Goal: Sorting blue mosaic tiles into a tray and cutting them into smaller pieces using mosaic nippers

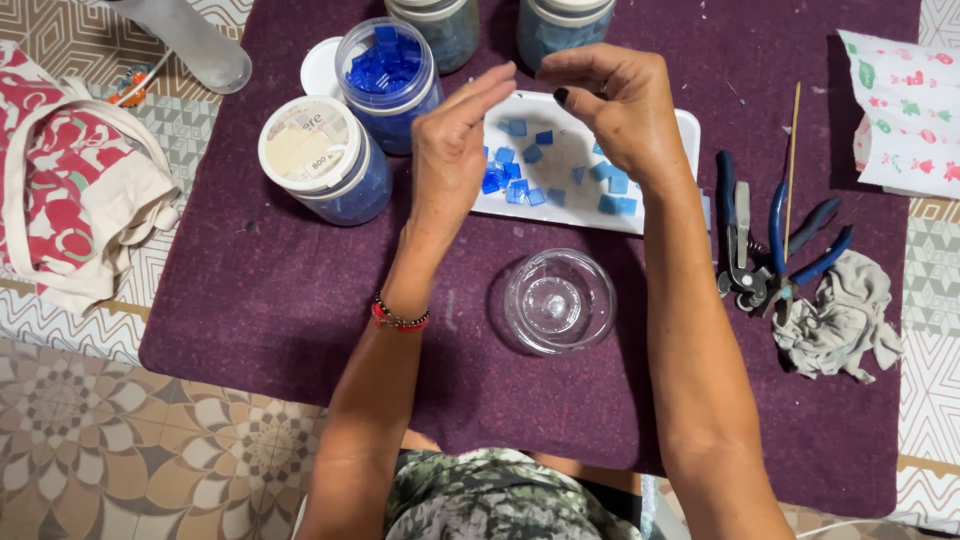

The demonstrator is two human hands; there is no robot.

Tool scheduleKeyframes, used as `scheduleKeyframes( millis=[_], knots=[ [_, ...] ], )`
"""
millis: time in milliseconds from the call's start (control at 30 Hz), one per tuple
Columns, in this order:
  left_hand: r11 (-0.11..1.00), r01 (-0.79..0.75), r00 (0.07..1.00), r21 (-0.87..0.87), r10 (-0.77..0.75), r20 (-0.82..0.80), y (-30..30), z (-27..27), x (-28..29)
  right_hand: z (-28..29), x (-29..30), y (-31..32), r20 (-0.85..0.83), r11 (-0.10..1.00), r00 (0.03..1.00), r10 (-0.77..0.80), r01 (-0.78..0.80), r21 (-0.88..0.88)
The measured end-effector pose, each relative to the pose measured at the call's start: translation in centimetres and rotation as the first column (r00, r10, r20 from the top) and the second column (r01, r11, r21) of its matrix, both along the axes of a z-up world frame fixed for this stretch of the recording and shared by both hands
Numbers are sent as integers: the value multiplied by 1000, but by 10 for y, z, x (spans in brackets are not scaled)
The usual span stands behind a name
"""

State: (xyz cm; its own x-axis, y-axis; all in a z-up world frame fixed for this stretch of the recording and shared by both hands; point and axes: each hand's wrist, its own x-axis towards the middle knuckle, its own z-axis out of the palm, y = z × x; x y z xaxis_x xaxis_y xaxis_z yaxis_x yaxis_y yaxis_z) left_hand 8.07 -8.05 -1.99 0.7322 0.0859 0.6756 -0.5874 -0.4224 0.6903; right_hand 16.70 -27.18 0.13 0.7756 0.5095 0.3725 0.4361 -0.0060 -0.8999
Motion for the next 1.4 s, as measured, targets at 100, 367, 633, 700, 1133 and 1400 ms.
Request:
scheduleKeyframes(
  millis=[100,367,633,700,1133,1400],
  knots=[
    [1000,-28,999,0,28,18,5,3,0,4,0,-1,-2,1000,1000,-25,25,-3],
    [987,-101,995,122,97,33,3,6,-1,6,-5,6,-13,999,999,36,-36,22],
    [729,-469,878,498,444,176,2,8,19,0,-8,14,-36,996,999,-19,16,-84],
    [565,-602,762,564,619,192,9,8,39,-3,-8,18,-67,996,998,-11,4,-94],
    [287,-625,434,726,901,17,49,-5,153,15,-16,14,-83,979,994,-69,51,-199],
    [420,-666,622,617,769,148,33,22,92,4,-14,20,-57,986,998,-21,11,-167]
  ],
)
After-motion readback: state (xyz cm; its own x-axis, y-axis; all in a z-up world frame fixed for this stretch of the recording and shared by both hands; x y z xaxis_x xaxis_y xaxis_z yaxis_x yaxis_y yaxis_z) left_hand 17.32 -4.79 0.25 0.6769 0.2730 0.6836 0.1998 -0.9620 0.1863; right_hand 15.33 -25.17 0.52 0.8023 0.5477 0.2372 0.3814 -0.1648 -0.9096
